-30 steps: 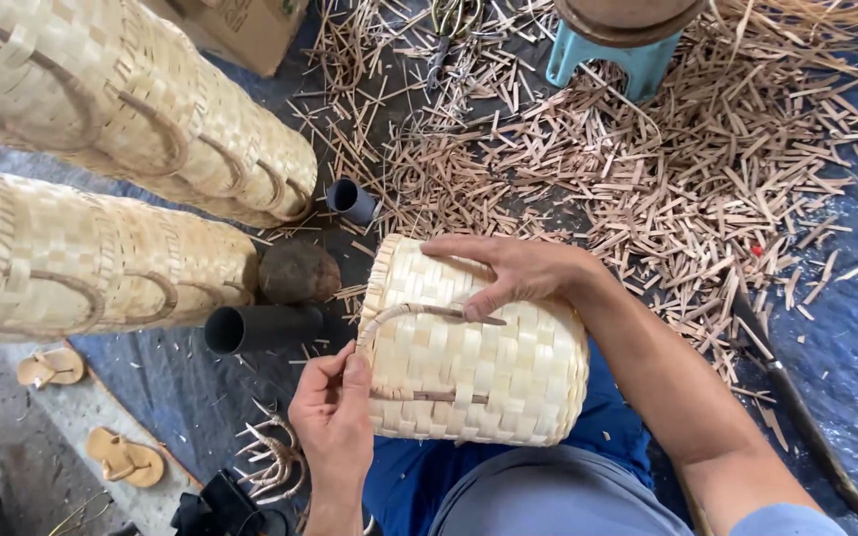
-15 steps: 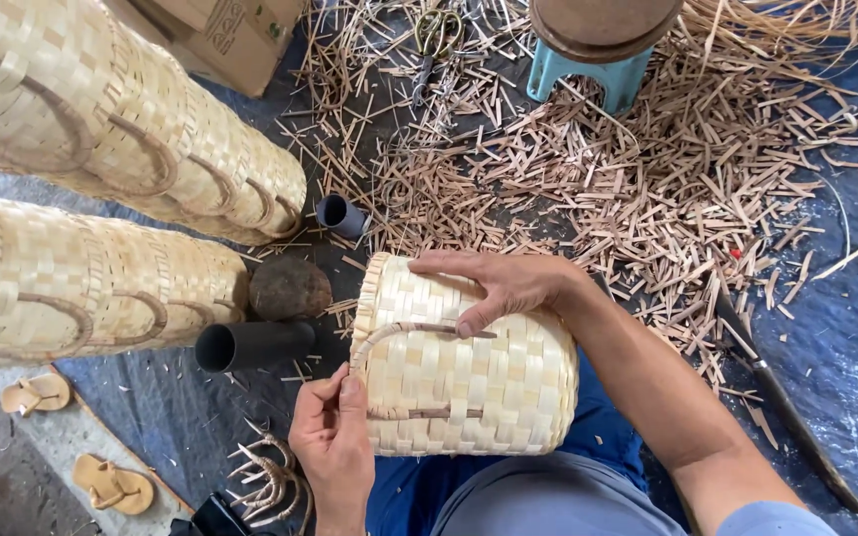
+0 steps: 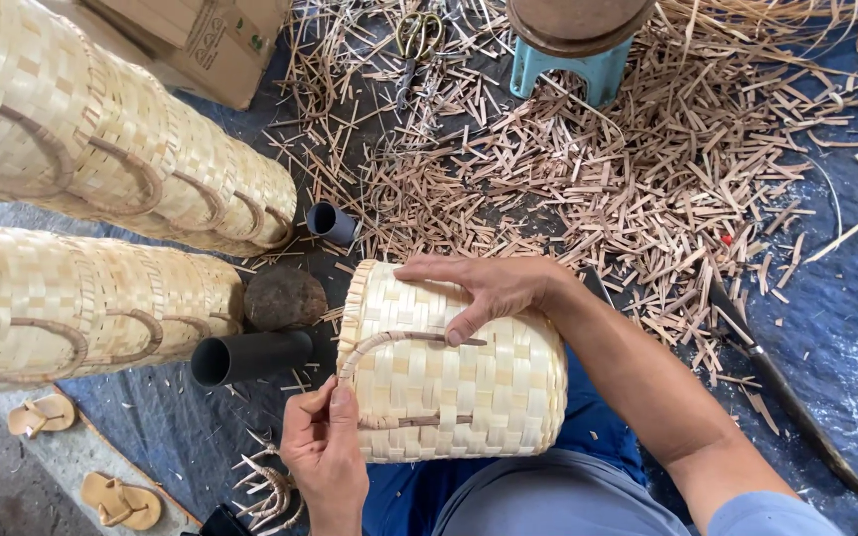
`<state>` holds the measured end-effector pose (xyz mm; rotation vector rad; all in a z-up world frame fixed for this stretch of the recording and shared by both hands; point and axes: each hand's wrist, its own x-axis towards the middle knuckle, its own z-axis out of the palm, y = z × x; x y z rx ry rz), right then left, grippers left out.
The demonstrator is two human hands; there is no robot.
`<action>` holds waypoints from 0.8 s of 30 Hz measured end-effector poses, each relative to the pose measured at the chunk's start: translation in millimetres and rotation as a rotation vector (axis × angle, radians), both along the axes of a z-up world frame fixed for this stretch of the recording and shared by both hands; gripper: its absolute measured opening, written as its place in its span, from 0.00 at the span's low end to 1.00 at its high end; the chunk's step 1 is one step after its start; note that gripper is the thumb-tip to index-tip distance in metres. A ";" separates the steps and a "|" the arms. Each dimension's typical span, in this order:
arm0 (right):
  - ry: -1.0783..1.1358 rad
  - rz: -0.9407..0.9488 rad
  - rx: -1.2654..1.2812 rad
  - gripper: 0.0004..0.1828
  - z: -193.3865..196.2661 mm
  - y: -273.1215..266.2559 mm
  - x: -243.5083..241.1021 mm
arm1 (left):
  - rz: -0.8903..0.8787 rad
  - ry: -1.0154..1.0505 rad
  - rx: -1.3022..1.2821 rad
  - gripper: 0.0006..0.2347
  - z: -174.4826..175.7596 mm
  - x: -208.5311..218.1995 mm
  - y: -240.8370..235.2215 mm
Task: The person sits on the floor weaving a bamboo basket, tucking and pressing woven strips along the rim and fitting a curved handle piece into the weave. They turn the basket to work around its sides, then set it with other finished baskets and pick up another.
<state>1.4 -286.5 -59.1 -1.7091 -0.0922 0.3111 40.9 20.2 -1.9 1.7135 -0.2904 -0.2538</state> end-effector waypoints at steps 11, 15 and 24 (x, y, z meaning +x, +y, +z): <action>-0.044 0.015 -0.029 0.70 -11.6 5.5 4.8 | 0.048 -0.096 -0.014 0.05 -16.8 3.3 9.0; -0.064 0.024 -0.026 0.69 -12.4 6.1 4.9 | 0.063 -0.093 -0.038 0.06 -16.3 1.7 7.2; -0.098 -0.002 -0.035 0.68 -10.0 9.0 -3.8 | 0.046 -0.103 -0.003 0.08 -17.4 -4.6 13.0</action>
